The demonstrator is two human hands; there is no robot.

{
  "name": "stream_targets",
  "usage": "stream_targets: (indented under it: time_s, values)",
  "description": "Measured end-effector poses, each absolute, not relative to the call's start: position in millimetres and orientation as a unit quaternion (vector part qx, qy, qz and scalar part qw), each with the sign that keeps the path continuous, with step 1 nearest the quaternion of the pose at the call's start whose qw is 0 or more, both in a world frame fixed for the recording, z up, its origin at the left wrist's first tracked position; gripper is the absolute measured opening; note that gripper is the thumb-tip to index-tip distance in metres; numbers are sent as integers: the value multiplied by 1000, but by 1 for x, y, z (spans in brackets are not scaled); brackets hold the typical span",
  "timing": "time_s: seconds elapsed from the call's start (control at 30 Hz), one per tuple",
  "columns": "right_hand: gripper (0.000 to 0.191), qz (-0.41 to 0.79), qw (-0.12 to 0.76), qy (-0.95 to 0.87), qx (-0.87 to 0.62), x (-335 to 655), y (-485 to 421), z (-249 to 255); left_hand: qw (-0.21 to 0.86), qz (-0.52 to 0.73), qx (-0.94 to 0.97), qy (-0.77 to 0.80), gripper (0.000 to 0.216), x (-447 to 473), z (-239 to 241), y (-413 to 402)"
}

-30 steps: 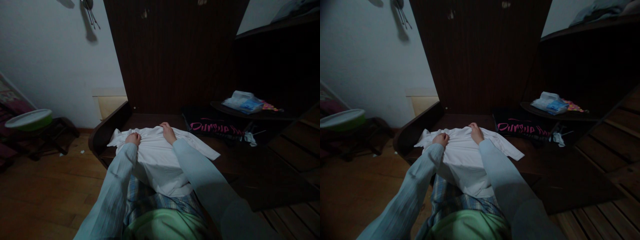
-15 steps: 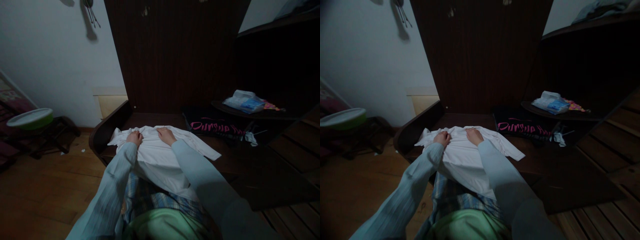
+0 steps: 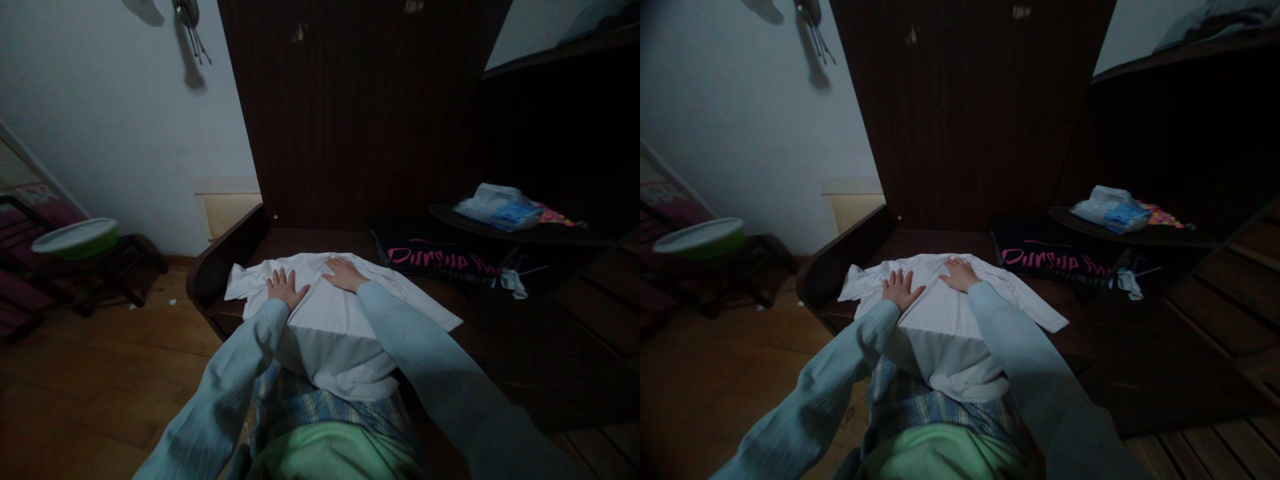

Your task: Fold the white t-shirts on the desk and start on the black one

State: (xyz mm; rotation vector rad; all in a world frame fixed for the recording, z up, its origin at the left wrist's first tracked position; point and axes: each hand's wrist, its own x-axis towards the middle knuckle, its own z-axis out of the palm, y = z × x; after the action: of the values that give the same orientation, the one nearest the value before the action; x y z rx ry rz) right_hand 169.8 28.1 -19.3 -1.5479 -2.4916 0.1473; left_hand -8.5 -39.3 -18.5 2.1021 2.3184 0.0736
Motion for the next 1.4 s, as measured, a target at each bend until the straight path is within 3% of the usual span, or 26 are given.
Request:
stream_targets:
  time_s: [0.1, 0.2, 0.33, 0.53, 0.8, 1.07, 1.27, 1.4]
  values:
    - [44, 13, 106, -803, -587, 147, 18, -14, 18, -25, 667, 745, 80, -1, -6, -32]
    - [35, -53, 166, -782, -599, 127, 4, -14, 17, -74, 668, 741, 84, 5, 4, -26]
    - [33, -37, 205, -802, -560, 122, -7, -12, -10, -36, 707, 706, 77, 3, -4, -20]
    - [35, 12, 179, -772, -610, 123, -9, -11, 26, 33, 709, 704, 66, -9, -27, -15]
    - [64, 51, 118, -798, -589, 122, -3, -29, 25, 56, 672, 738, 65, -9, -19, -5]
    - [63, 63, 92, -852, -511, 147, 31, -25, 36, 142, 739, 657, 40, -28, -20, -3]
    - [61, 64, 90, -855, -507, 149, 32, -24, -31, 154, 633, 758, 35, -67, -11, -7]
    - [60, 61, 93, -855, -507, 149, 30, -24, -17, 118, 572, 812, 37, -102, -16, -9]
